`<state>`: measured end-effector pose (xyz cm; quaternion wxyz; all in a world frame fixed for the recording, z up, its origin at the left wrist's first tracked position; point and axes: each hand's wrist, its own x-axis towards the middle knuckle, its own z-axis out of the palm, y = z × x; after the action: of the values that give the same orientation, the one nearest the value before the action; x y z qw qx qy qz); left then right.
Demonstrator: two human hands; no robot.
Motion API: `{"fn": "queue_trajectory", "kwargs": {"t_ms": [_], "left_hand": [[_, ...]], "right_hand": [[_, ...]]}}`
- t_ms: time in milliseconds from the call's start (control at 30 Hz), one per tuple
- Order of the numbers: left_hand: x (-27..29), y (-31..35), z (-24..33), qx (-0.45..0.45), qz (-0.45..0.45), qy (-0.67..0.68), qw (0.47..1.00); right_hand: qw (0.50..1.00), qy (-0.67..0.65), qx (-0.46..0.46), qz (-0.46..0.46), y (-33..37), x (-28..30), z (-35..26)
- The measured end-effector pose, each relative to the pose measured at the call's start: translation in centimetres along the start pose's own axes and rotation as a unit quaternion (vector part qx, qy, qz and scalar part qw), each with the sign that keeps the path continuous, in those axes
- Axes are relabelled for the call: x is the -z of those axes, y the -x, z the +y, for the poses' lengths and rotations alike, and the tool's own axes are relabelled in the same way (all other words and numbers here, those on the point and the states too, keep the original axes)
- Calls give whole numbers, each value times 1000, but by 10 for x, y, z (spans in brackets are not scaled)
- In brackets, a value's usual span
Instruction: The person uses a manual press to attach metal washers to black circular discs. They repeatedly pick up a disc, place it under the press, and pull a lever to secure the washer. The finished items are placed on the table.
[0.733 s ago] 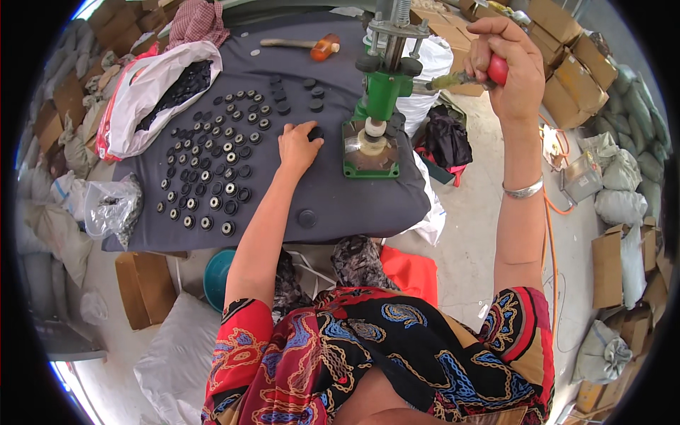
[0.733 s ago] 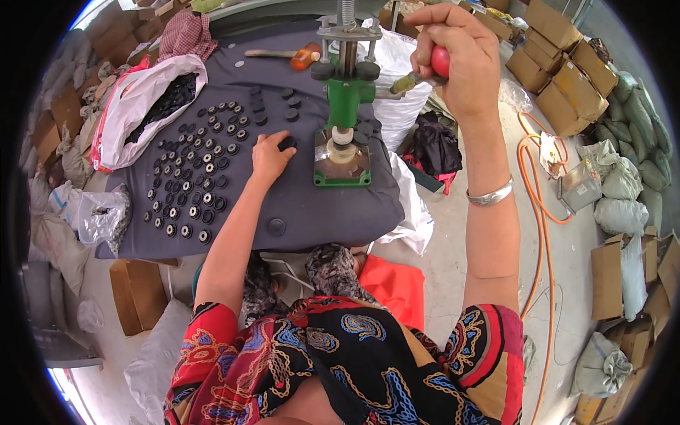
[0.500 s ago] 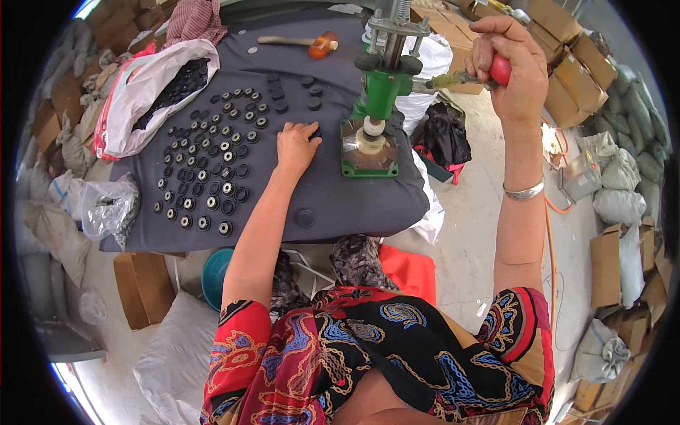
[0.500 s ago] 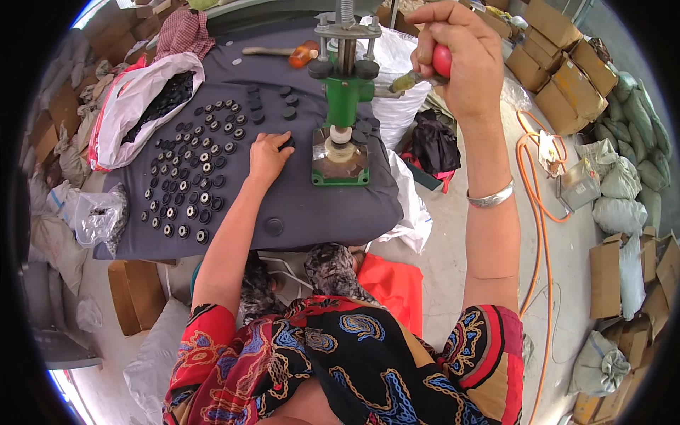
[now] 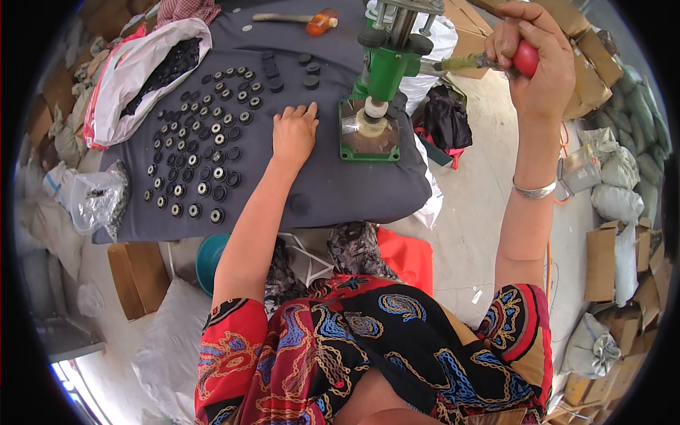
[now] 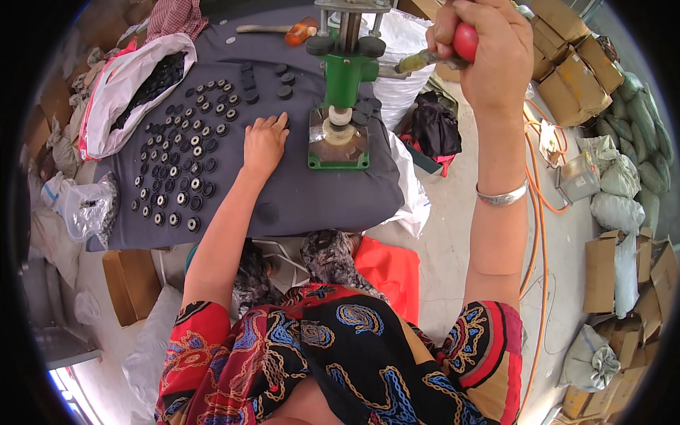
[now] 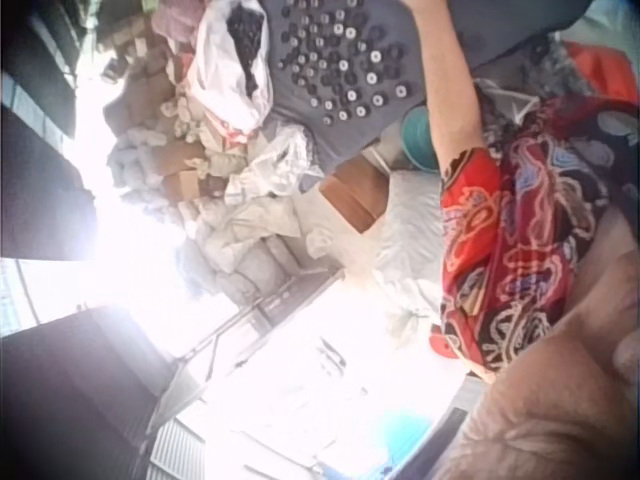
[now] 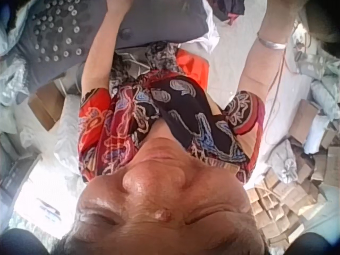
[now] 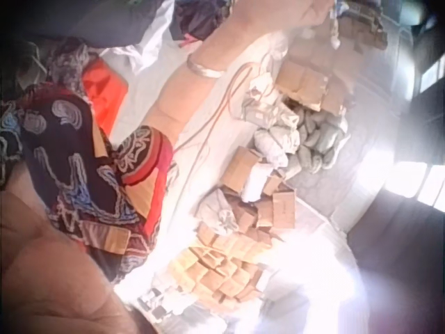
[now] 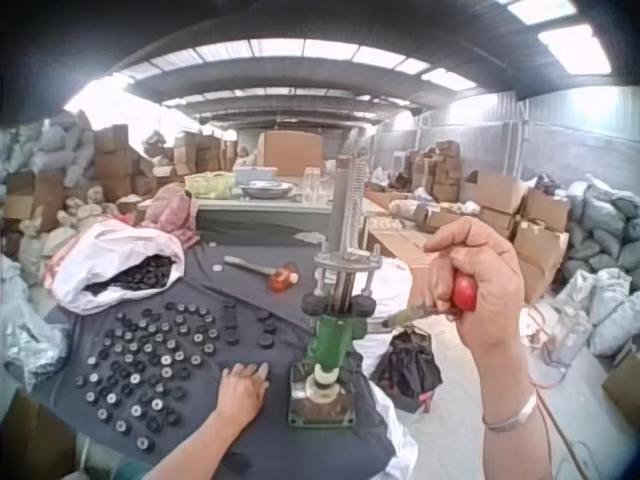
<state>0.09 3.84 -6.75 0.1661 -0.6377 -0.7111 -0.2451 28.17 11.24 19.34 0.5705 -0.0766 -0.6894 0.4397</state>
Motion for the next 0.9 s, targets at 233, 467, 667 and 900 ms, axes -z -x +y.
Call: {"fn": "queue_trajectory", "kwargs": {"t_ms": [233, 467, 667, 900], "left_hand": [[-3, -3, -6, 37, -5, 65, 997], [24, -11, 27, 132, 15, 293, 947], [37, -19, 71, 90, -35, 338, 936], [18, -30, 79, 61, -22, 322, 945]], "right_hand": [[999, -1, -22, -35, -6, 5, 4], [998, 7, -63, 20, -24, -3, -1], [997, 5, -71, 20, -39, 3, 5], [999, 2, -49, 12, -34, -1, 3]]}}
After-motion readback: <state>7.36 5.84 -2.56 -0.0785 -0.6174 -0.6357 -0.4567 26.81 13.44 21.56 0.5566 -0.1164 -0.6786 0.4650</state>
